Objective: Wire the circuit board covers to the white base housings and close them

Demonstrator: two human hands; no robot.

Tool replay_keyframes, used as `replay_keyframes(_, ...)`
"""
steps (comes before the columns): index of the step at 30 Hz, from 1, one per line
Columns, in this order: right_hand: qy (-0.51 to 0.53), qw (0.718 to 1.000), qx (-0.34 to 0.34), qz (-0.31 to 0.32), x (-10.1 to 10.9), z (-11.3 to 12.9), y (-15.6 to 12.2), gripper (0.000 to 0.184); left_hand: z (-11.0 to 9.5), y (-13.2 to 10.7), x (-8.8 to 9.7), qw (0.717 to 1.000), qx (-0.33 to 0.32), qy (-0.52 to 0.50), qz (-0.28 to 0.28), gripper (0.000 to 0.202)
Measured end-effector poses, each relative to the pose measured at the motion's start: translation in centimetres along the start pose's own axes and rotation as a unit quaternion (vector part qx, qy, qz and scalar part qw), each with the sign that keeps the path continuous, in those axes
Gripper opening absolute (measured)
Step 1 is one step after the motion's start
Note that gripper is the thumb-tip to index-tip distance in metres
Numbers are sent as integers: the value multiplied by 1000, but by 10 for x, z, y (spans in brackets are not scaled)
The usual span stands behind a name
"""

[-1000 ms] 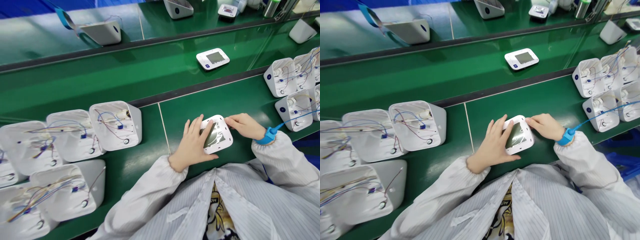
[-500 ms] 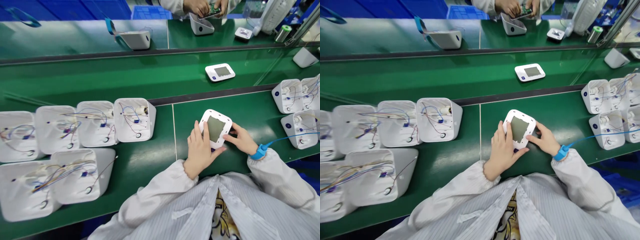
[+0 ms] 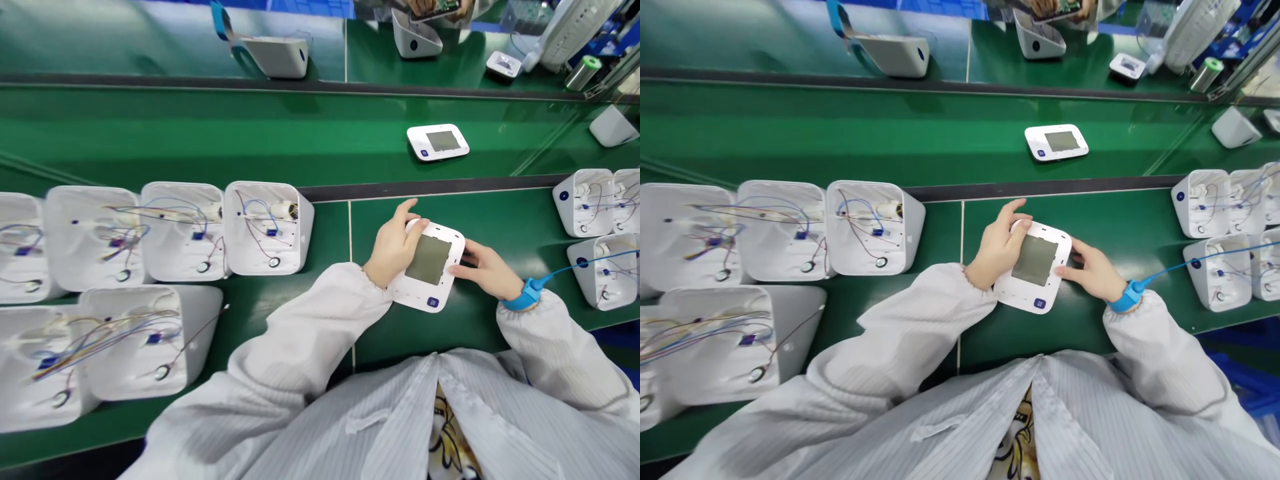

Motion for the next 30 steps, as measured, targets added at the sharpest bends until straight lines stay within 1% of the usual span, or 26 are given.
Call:
replay_keyframes(2,30,999,12,-3,-1,5,5,68,-2,-6,-1,999,21,-34,-32,48)
replay_keyframes(3,38,999,19,-18,-1,8,9,67,-2,-9,0,996,33,-53,-57,47)
replay_keyframes(4,34,998,24,-49,2,9,14,63,-1,-13,0,993,45,-70,-84,47)
replay_keyframes(6,-17,989,27,-148,13,9,23,55,1,-21,-2,985,67,-96,-128,49)
replay_keyframes(8,-87,967,36,-235,22,10,28,52,2,-27,-6,981,75,-107,-147,52)
replay_keyframes(9,-113,958,44,-258,24,11,30,50,3,-29,-8,980,74,-109,-149,53)
replay_keyframes(11,-132,953,60,-266,23,11,34,46,3,-28,-9,981,69,-107,-149,56)
replay_keyframes(13,-134,953,64,-265,24,9,37,44,3,-19,-10,984,65,-100,-136,59)
replay_keyframes(15,-152,947,55,-276,30,8,36,46,0,-4,-14,992,53,-71,-92,64)
replay_keyframes(16,-172,942,49,-285,35,8,33,47,-5,3,-16,996,35,-41,-65,67)
replay_keyframes(18,-233,927,33,-292,46,12,23,49,-21,14,-20,998,-30,51,-16,72)
replay_keyframes(19,-275,919,22,-282,50,15,17,49,-30,14,-21,992,-68,104,4,77)
replay_keyframes(20,-323,911,8,-257,53,17,10,49,-37,10,-24,983,-101,153,26,85)
replay_keyframes(21,-375,901,-9,-218,54,20,2,50,-41,1,-27,972,-125,191,54,96)
replay_keyframes(22,-429,886,-25,-174,53,23,-5,52,-41,-10,-32,964,-134,213,89,111)
replay_keyframes(23,-479,865,-32,-144,53,29,-13,54,-41,-22,-36,957,-141,224,116,125)
replay_keyframes(24,-522,842,-19,-134,53,39,-18,55,-40,-34,-38,954,-149,225,133,132)
replay_keyframes(25,-553,822,20,-136,49,54,-21,54,-38,-43,-39,953,-156,223,136,136)
replay_keyframes(26,-569,806,83,-138,41,72,-21,54,-37,-51,-39,953,-162,220,132,137)
replay_keyframes(27,-572,793,163,-129,27,89,-19,56,-36,-55,-39,953,-169,216,127,137)
replay_keyframes(28,-564,784,245,-88,8,100,-17,60,-34,-58,-40,953,-175,213,125,135)
replay_keyframes(29,-550,773,315,-22,-13,104,-15,66,-33,-58,-41,952,-181,210,128,134)
replay_keyframes(30,-539,758,364,50,-31,102,-13,71,-32,-58,-43,950,-186,210,135,132)
Point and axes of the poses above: each hand's wrist, its own y-axis towards the middle knuckle, its own x-axis out of the back of the hand, z = x × y, the point moved 9 cm from there along y, towards the middle knuckle, and after that the axes turned 8 degrees about -z, right-handed, at the moved point
